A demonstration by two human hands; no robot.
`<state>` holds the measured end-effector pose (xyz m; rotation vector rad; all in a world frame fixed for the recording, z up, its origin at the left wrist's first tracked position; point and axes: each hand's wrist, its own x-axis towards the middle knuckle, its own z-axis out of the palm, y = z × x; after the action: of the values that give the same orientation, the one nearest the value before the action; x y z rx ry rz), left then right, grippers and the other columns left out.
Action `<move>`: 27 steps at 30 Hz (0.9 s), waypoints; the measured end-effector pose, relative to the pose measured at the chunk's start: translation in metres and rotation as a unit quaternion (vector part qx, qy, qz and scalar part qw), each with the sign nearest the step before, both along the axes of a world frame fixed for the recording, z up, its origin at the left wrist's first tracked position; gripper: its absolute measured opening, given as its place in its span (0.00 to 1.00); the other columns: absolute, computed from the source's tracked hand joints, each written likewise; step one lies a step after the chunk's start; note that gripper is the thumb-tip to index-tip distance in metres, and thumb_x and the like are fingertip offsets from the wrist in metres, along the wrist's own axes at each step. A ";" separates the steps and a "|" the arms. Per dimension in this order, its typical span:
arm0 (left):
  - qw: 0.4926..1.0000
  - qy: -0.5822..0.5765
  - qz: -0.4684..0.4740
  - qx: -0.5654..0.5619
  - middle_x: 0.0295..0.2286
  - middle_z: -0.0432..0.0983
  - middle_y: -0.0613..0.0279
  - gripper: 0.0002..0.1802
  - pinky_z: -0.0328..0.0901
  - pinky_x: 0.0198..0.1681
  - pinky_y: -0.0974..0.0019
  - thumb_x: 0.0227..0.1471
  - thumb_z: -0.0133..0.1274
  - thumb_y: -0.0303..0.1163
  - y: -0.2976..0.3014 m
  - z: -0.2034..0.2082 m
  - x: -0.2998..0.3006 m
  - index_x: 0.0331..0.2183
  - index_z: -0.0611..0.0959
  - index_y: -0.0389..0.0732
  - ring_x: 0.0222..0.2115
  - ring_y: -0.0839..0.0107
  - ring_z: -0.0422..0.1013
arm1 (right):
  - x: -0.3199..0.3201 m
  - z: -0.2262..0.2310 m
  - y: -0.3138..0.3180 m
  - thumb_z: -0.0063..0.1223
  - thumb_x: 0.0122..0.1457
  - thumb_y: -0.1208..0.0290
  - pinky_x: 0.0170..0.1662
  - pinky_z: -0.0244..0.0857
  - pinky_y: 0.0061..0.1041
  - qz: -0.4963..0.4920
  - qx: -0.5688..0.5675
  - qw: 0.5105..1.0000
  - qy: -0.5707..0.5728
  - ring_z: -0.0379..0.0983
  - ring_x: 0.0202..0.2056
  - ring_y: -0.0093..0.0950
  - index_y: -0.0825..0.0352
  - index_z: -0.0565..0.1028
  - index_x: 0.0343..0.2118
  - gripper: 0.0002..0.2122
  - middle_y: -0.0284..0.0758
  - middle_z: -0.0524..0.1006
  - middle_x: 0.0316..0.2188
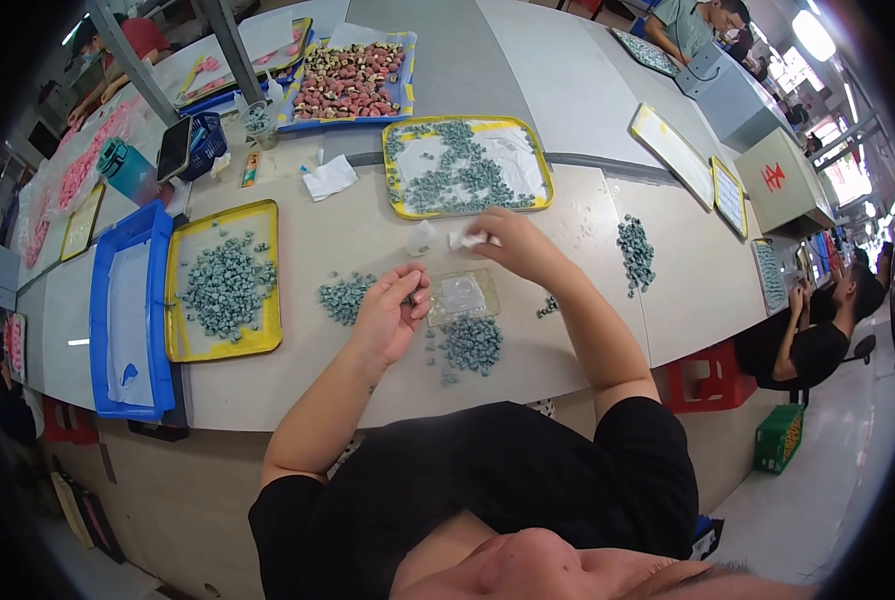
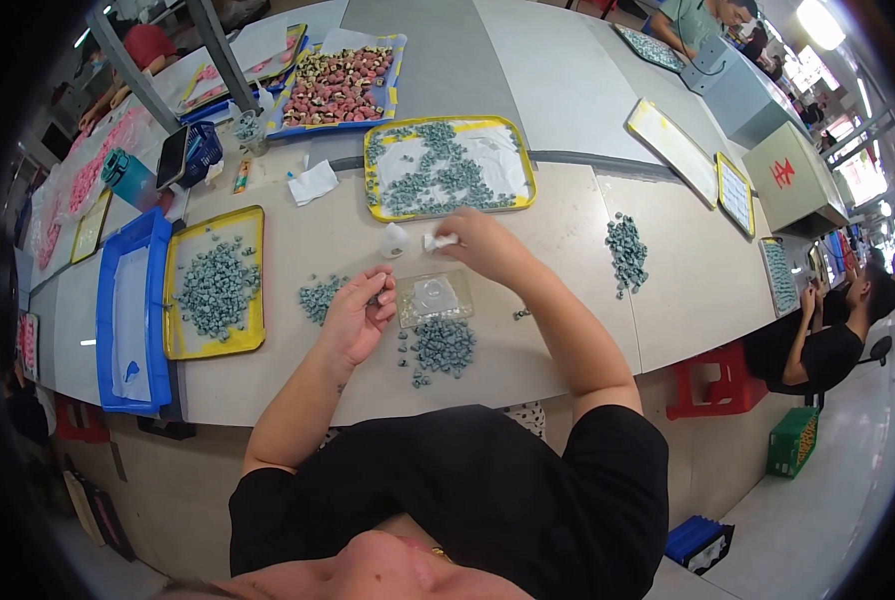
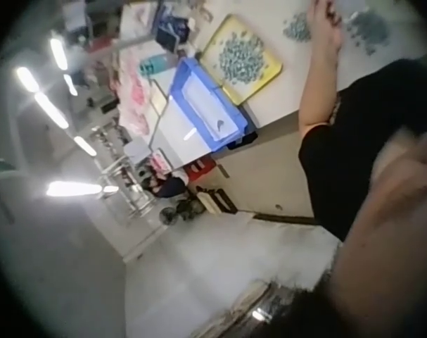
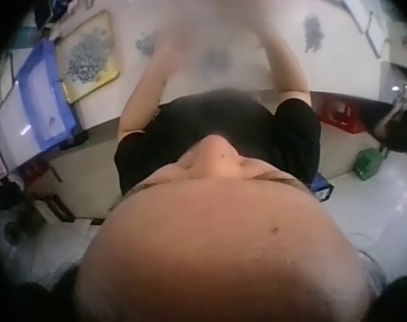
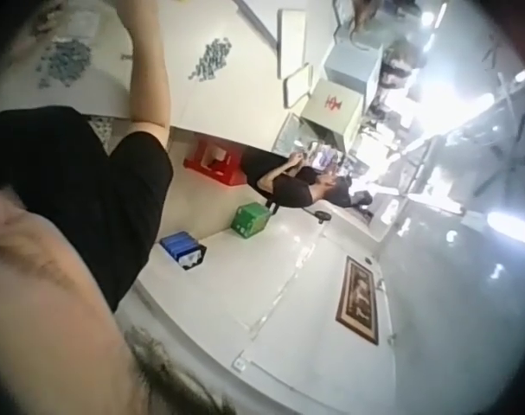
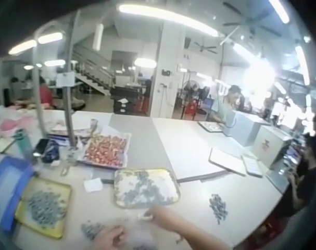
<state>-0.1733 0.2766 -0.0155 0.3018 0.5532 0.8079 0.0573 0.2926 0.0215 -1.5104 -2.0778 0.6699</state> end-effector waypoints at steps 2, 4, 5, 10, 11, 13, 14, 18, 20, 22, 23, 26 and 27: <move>1.000 0.004 0.005 -0.001 0.28 0.69 0.63 0.07 0.57 0.23 0.77 0.55 0.47 0.26 0.003 -0.003 0.001 0.37 0.72 0.35 0.23 0.79 0.62 | 0.022 0.007 -0.015 0.57 0.46 0.76 0.36 0.65 0.28 0.024 -0.075 0.993 -0.085 0.71 0.32 0.33 0.67 0.75 0.32 0.09 0.37 0.74 0.28; 1.000 0.008 0.005 -0.003 0.28 0.69 0.63 0.07 0.57 0.23 0.77 0.55 0.47 0.26 0.005 -0.007 0.003 0.37 0.72 0.35 0.23 0.79 0.62 | 0.037 0.011 -0.034 0.56 0.45 0.77 0.36 0.65 0.28 0.040 -0.117 0.986 -0.109 0.71 0.33 0.34 0.68 0.75 0.30 0.07 0.37 0.74 0.28; 1.000 -0.004 0.005 -0.001 0.28 0.68 0.63 0.07 0.57 0.23 0.78 0.55 0.46 0.26 0.007 -0.010 0.004 0.37 0.72 0.35 0.23 0.79 0.61 | 0.043 0.011 -0.043 0.56 0.45 0.77 0.36 0.65 0.29 0.038 -0.157 0.976 -0.145 0.71 0.33 0.35 0.68 0.75 0.30 0.07 0.37 0.74 0.28; 1.000 -0.025 -0.015 -0.007 0.28 0.68 0.64 0.07 0.56 0.22 0.78 0.56 0.45 0.26 0.008 -0.016 0.010 0.37 0.72 0.35 0.23 0.80 0.60 | 0.051 -0.006 -0.068 0.55 0.44 0.78 0.38 0.64 0.31 0.014 -0.191 0.962 -0.196 0.71 0.35 0.37 0.68 0.74 0.29 0.07 0.38 0.73 0.29; 0.999 -0.034 -0.031 -0.004 0.28 0.68 0.64 0.08 0.56 0.22 0.78 0.56 0.45 0.27 0.008 -0.017 0.011 0.37 0.72 0.35 0.22 0.80 0.60 | 0.052 -0.008 -0.070 0.55 0.44 0.78 0.38 0.64 0.31 0.014 -0.192 0.961 -0.196 0.71 0.35 0.37 0.68 0.74 0.29 0.07 0.38 0.73 0.29; 0.998 -0.042 -0.045 0.001 0.28 0.68 0.64 0.08 0.56 0.22 0.79 0.56 0.45 0.28 0.006 -0.018 0.012 0.37 0.72 0.35 0.22 0.81 0.60 | 0.052 -0.012 -0.070 0.54 0.46 0.78 0.38 0.65 0.32 0.009 -0.199 0.961 -0.192 0.70 0.35 0.39 0.68 0.74 0.30 0.06 0.40 0.73 0.30; 0.998 -0.021 -0.058 0.018 0.28 0.68 0.65 0.08 0.55 0.22 0.79 0.56 0.46 0.29 0.003 -0.016 0.014 0.37 0.73 0.35 0.22 0.81 0.60 | 0.051 -0.014 -0.071 0.54 0.46 0.78 0.38 0.65 0.32 0.011 -0.198 0.961 -0.193 0.70 0.35 0.39 0.68 0.74 0.30 0.06 0.40 0.73 0.30; 0.994 -0.002 -0.098 0.048 0.28 0.68 0.66 0.09 0.55 0.22 0.79 0.56 0.46 0.30 -0.007 -0.008 0.019 0.37 0.74 0.35 0.22 0.82 0.59 | 0.044 -0.022 -0.070 0.52 0.50 0.77 0.39 0.65 0.29 -0.049 -0.096 0.991 -0.083 0.70 0.35 0.39 0.68 0.75 0.34 0.07 0.40 0.72 0.29; 0.994 -0.005 -0.104 0.035 0.28 0.68 0.66 0.09 0.55 0.22 0.79 0.56 0.46 0.30 -0.010 -0.006 0.019 0.37 0.74 0.35 0.22 0.82 0.59 | 0.035 -0.024 -0.066 0.52 0.51 0.76 0.39 0.65 0.28 -0.057 -0.058 0.995 -0.059 0.71 0.35 0.38 0.68 0.76 0.34 0.07 0.40 0.72 0.30; 0.993 -0.008 -0.112 0.021 0.28 0.68 0.67 0.10 0.55 0.22 0.79 0.56 0.46 0.31 -0.011 -0.008 0.019 0.37 0.74 0.35 0.22 0.82 0.59 | 0.024 -0.025 -0.061 0.54 0.50 0.76 0.35 0.66 0.27 -0.084 -0.020 0.996 0.001 0.71 0.31 0.35 0.67 0.77 0.32 0.06 0.37 0.74 0.28; 0.993 -0.014 -0.111 0.019 0.28 0.68 0.67 0.10 0.55 0.23 0.79 0.57 0.46 0.32 -0.011 -0.011 0.019 0.37 0.74 0.35 0.22 0.82 0.59 | 0.020 -0.028 -0.058 0.54 0.50 0.76 0.35 0.66 0.27 -0.084 -0.021 0.996 0.002 0.71 0.31 0.35 0.67 0.77 0.32 0.06 0.37 0.74 0.28; 0.994 -0.016 -0.108 0.016 0.27 0.67 0.66 0.11 0.55 0.22 0.80 0.57 0.46 0.32 -0.012 -0.014 0.019 0.38 0.74 0.35 0.22 0.82 0.58 | 0.011 -0.041 -0.052 0.56 0.49 0.76 0.34 0.66 0.27 -0.100 0.014 0.994 0.050 0.72 0.30 0.34 0.67 0.77 0.30 0.05 0.37 0.75 0.28; 0.995 -0.012 -0.103 0.015 0.27 0.67 0.66 0.11 0.54 0.22 0.80 0.57 0.46 0.33 -0.012 -0.016 0.019 0.38 0.74 0.35 0.22 0.82 0.58 | 0.009 -0.047 -0.051 0.56 0.48 0.76 0.34 0.67 0.27 -0.108 0.025 0.993 0.036 0.73 0.30 0.34 0.67 0.77 0.30 0.05 0.37 0.75 0.28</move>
<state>-0.1547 0.2644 -0.0312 0.3706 0.4785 0.6208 0.0660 0.2419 -0.0255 -1.6297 -1.8311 0.5767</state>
